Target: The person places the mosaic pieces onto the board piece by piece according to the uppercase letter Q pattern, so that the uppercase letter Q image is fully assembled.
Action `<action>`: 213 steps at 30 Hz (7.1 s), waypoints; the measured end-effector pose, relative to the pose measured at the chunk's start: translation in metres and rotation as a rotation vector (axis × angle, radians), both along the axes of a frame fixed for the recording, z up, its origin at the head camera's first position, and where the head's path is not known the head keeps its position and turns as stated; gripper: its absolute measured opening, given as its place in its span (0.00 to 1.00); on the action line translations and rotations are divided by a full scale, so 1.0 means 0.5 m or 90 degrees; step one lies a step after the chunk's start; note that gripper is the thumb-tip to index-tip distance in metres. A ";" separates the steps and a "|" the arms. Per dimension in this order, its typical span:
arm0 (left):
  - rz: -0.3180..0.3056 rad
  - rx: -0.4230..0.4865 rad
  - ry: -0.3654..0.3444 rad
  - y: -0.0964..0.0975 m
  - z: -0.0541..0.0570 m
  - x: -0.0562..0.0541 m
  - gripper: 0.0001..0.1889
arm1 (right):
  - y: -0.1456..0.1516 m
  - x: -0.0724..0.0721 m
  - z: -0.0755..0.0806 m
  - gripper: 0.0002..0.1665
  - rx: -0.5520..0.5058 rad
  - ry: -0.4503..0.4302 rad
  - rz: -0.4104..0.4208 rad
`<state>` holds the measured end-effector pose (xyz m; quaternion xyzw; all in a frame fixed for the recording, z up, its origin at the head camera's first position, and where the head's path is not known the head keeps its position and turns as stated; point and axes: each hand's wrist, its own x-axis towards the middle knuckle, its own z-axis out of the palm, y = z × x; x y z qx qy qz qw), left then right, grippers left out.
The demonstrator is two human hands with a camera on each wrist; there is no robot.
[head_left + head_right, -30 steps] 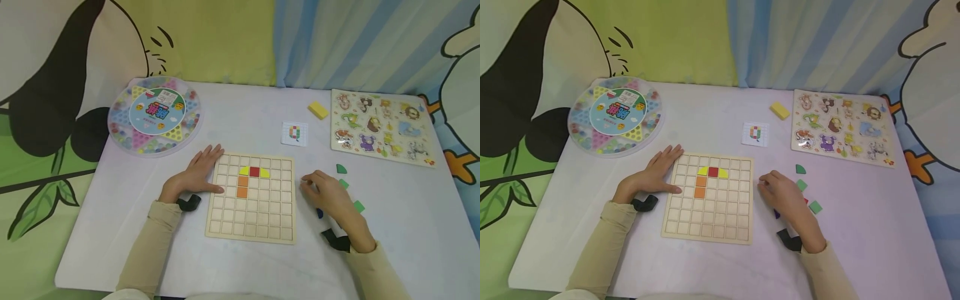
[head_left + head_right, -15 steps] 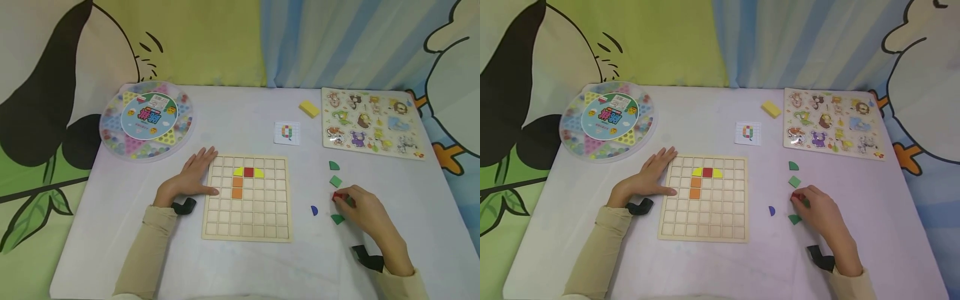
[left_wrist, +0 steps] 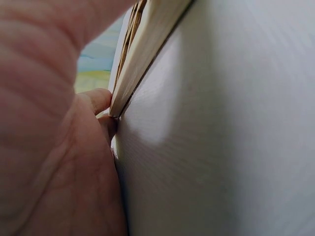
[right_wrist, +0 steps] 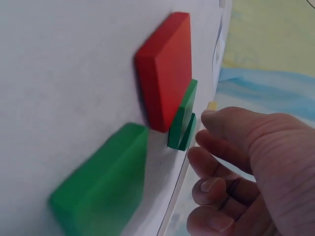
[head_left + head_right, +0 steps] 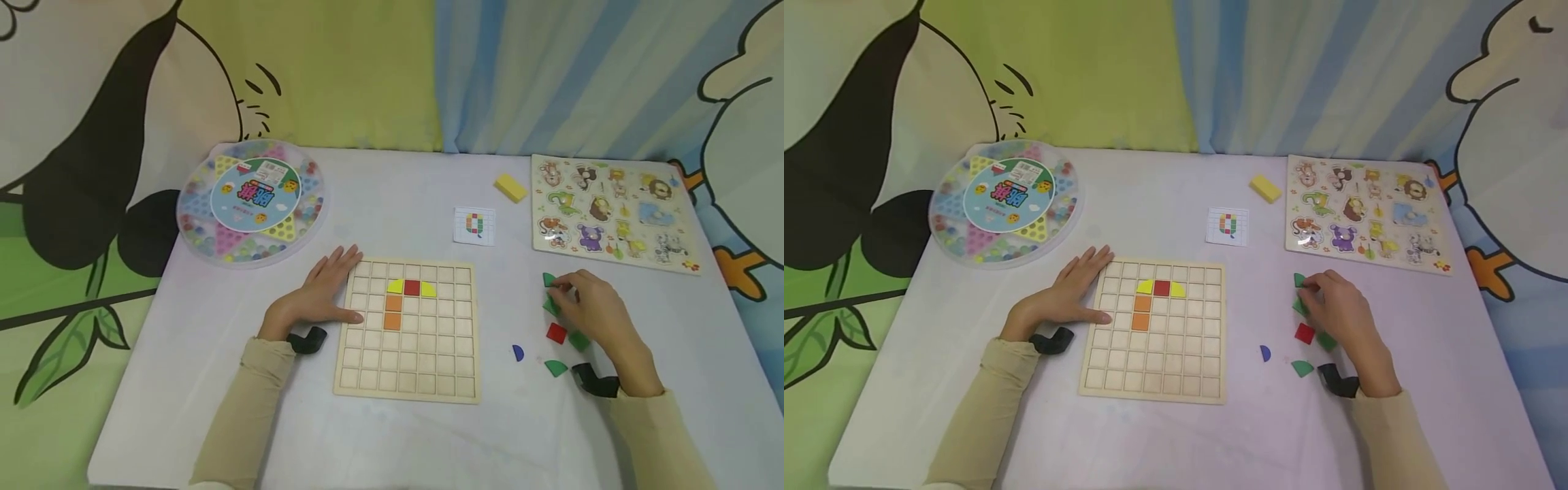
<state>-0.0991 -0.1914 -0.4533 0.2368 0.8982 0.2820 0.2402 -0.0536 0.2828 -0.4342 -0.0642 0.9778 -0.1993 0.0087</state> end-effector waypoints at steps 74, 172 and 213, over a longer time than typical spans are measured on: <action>-0.001 -0.028 -0.009 0.002 0.004 -0.007 0.63 | -0.247 0.009 0.044 0.15 0.008 -0.083 0.217; 0.004 -0.032 -0.014 -0.001 -0.004 -0.011 0.63 | -0.110 0.029 0.013 0.14 0.033 0.017 0.073; 0.001 -0.026 -0.007 -0.001 -0.001 -0.010 0.63 | -0.138 0.015 0.047 0.19 0.045 -0.114 0.079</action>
